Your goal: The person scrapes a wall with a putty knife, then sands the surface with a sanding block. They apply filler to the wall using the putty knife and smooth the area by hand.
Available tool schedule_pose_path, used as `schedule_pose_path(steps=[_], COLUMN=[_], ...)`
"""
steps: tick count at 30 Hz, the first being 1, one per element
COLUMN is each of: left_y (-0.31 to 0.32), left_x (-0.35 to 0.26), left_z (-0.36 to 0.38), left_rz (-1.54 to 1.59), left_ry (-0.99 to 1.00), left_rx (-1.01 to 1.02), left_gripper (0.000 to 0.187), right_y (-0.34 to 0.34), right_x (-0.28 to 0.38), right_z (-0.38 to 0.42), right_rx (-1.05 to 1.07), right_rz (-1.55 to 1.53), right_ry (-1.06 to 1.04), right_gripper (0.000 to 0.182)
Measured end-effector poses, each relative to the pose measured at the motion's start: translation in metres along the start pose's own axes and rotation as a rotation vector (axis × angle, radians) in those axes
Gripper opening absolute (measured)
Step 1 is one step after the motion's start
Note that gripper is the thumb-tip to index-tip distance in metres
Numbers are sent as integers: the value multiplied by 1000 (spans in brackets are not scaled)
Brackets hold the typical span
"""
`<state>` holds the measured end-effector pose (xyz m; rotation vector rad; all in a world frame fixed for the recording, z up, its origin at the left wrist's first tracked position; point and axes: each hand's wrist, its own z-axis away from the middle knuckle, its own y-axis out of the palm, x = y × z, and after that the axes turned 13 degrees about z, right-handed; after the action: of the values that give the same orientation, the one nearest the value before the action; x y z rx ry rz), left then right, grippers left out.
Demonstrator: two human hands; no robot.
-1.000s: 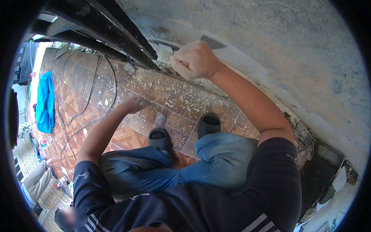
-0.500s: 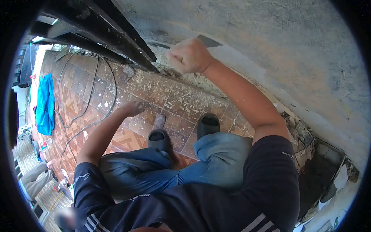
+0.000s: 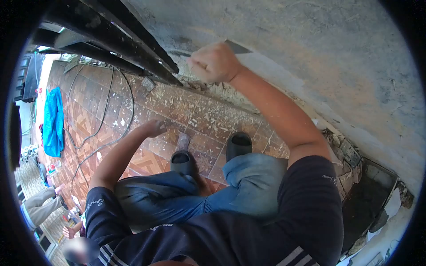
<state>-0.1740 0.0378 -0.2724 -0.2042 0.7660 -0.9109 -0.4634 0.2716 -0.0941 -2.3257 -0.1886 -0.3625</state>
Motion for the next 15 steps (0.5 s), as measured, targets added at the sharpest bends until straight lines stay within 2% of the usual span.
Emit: schedule_pose_path(steps=[3, 4, 7, 8, 11, 12, 15], left_y=[1, -4, 8, 9, 5, 6, 13], left_x=[3, -3, 3, 8, 11, 14, 15], left_z=[-4, 0, 6, 3, -2, -3, 8], left_rz=[-26, 12, -8, -29, -32, -33, 5], left_ry=[16, 14, -25, -18, -26, -40, -59], left_rx=[-28, -30, 16, 2, -48, -51, 11], left_gripper=[52, 52, 52, 51, 50, 50, 51], right_y=[-9, -16, -2, 3, -9, -7, 4], right_x=[23, 38, -12, -6, 25, 31, 7], right_z=[-4, -11, 14, 12, -2, -8, 1], right_rx=[62, -7, 107, 126, 76, -13, 61], right_rz=[2, -30, 118, 82, -4, -25, 20], right_ry=[-57, -89, 2, 37, -46, -121, -91], right_gripper=[40, 40, 37, 37, 37, 36, 35])
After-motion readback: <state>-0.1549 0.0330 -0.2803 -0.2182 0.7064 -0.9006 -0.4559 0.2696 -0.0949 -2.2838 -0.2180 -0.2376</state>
